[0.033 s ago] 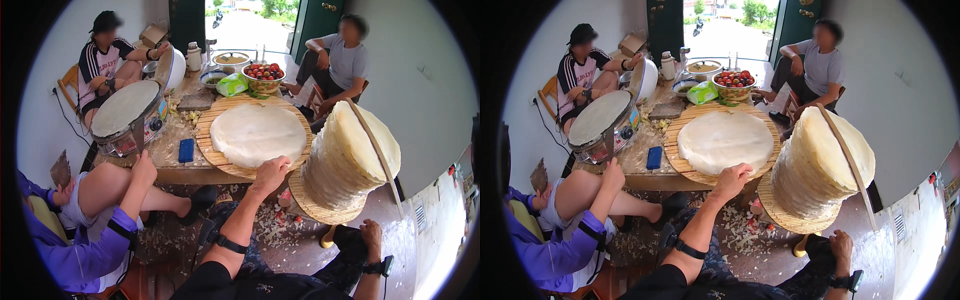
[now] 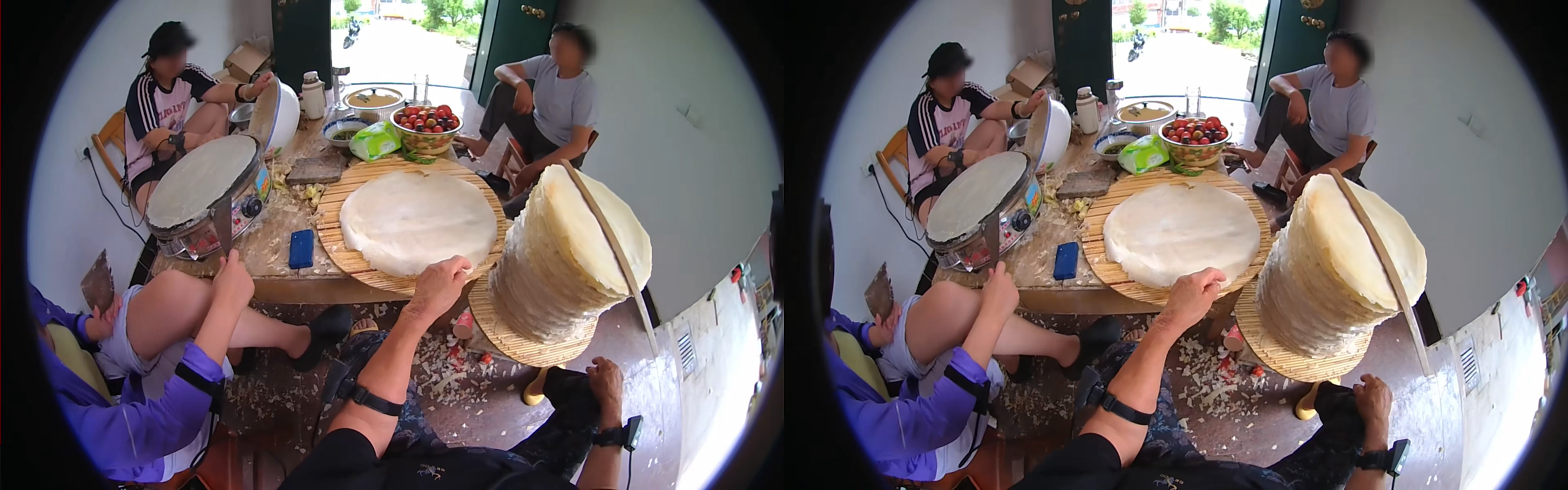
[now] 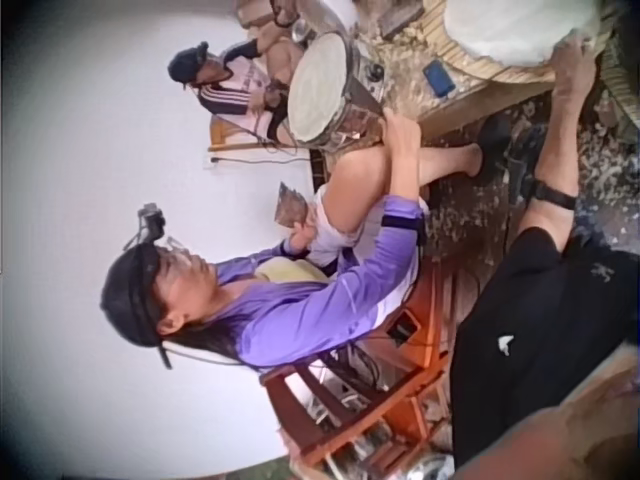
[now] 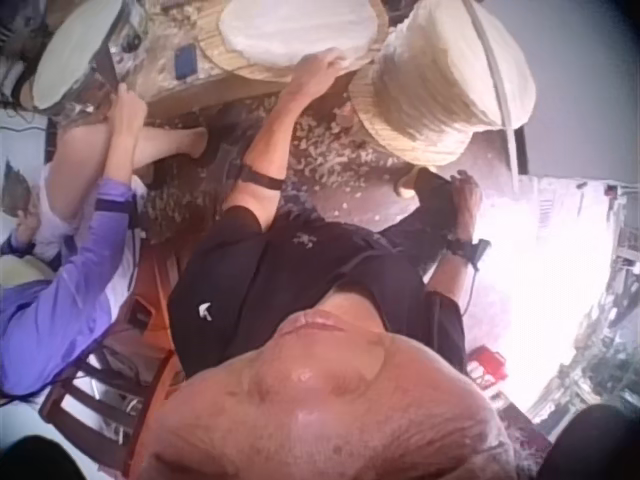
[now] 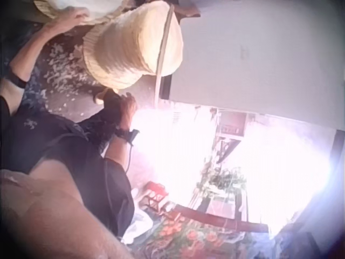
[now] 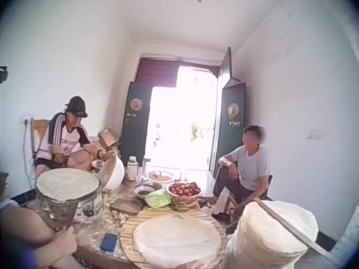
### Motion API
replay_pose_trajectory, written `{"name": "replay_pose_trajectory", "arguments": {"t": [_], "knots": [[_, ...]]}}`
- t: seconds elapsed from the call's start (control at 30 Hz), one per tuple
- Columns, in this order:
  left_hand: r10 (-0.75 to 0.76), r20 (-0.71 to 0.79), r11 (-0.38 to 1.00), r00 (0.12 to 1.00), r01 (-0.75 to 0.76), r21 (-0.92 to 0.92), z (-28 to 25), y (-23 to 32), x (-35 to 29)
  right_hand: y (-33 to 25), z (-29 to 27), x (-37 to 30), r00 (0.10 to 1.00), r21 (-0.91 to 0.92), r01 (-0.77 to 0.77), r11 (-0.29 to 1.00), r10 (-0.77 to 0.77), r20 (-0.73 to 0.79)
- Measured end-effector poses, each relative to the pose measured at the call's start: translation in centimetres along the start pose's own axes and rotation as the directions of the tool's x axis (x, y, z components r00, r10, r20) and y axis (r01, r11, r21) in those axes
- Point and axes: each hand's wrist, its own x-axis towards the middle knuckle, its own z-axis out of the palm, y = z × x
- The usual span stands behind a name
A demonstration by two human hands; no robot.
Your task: Peeling thin cooked pancakes and stacking them neatly.
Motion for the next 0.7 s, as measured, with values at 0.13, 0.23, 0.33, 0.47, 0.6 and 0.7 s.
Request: {"name": "replay_pose_trajectory", "arguments": {"t": [0.13, 0.23, 0.33, 0.47, 0.6, 0.7], "knots": [[-0.032, 0.008, 0.999, 0.999, 0.032, 0.001, -0.13, 0.06, -0.18, -0.78, -0.51, -0.22, 1.000, -0.011, -0.018, 1.000, 0.018, 0.006], [-0.039, 0.008, 0.999, 0.999, 0.039, -0.003, -0.12, -0.02, -0.19, -0.58, -0.50, -0.28, 1.000, -0.007, -0.005, 1.000, 0.005, 0.007], [-0.033, 0.005, 0.999, 0.999, 0.033, -0.002, -0.02, -0.06, -0.09, -0.16, -0.18, -0.17, 1.000, -0.012, 0.006, 1.000, -0.006, 0.001], [-0.009, -0.003, 1.000, 1.000, 0.009, -0.006, 0.15, -0.05, 0.00, -0.04, 0.00, -0.11, 1.000, -0.024, 0.003, 1.000, -0.003, -0.010], [0.006, -0.021, 1.000, 1.000, -0.006, -0.008, 0.03, -0.27, -0.11, -0.67, -0.28, -0.19, 1.000, -0.016, 0.002, 1.000, -0.002, -0.007], [0.009, -0.018, 1.000, 1.000, -0.010, -0.014, 0.02, -0.14, -0.10, -0.47, -0.07, -0.10, 1.000, -0.001, 0.012, 1.000, -0.012, -0.027]]}}
